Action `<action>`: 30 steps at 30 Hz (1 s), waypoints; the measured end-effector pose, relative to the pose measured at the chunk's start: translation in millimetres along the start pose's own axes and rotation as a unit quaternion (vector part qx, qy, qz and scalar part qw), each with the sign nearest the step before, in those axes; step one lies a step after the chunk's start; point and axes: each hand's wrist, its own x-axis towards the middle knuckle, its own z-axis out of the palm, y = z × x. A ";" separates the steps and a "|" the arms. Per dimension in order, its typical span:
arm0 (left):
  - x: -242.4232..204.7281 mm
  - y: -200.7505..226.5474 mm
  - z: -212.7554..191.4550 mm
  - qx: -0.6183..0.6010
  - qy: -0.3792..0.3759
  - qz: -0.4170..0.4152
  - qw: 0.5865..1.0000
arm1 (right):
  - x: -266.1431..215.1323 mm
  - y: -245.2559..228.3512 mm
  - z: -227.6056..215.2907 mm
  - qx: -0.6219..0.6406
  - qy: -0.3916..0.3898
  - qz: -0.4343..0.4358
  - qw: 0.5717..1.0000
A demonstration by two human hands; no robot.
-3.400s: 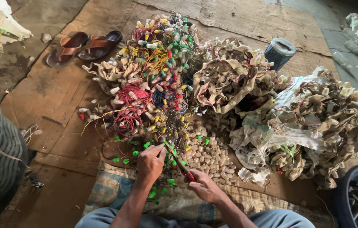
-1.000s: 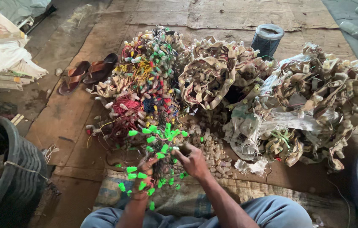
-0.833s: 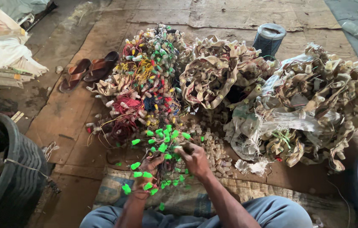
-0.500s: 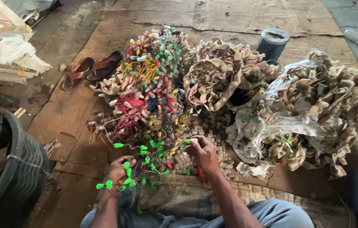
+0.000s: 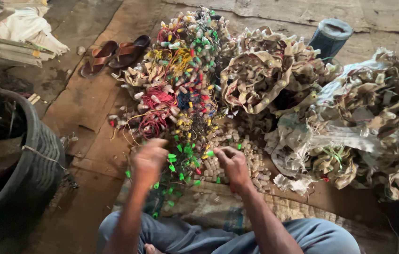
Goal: The person sits on the floor and uses pliers to cut and remove small plastic light bulbs from tangled strings. The removed bulbs are dropped onto a pile on the floor, and the bare wires are set aside.
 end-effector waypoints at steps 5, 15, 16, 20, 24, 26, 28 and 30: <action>-20.4 60.9 80.8 0.046 -0.100 0.008 0.994 | -11.8 -7.8 8.8 0.028 -0.058 -0.016 0.998; -33.8 31.5 95.1 0.025 -0.071 -0.030 0.997 | 2.7 25.0 14.8 0.125 -0.163 -0.051 0.977; -35.5 28.3 95.6 0.031 -0.074 -0.044 0.996 | 2.1 27.8 15.2 0.151 -0.164 -0.045 0.974; -38.4 20.0 97.1 0.007 -0.066 -0.023 0.997 | 2.6 31.6 18.6 0.215 -0.124 0.082 0.965; -37.9 18.3 102.0 -0.010 -0.078 -0.044 0.996 | 2.8 31.4 14.0 0.147 -0.137 0.005 0.980; -38.8 17.6 101.7 -0.006 -0.080 -0.057 0.995 | 2.7 31.5 12.4 0.219 -0.141 0.038 0.965; -37.3 17.8 102.0 -0.003 -0.068 -0.032 0.997 | 3.2 30.0 10.5 0.192 -0.133 0.071 0.970; -35.8 18.5 101.5 -0.004 -0.088 -0.031 0.996 | 2.9 28.8 9.9 0.066 -0.111 0.104 0.986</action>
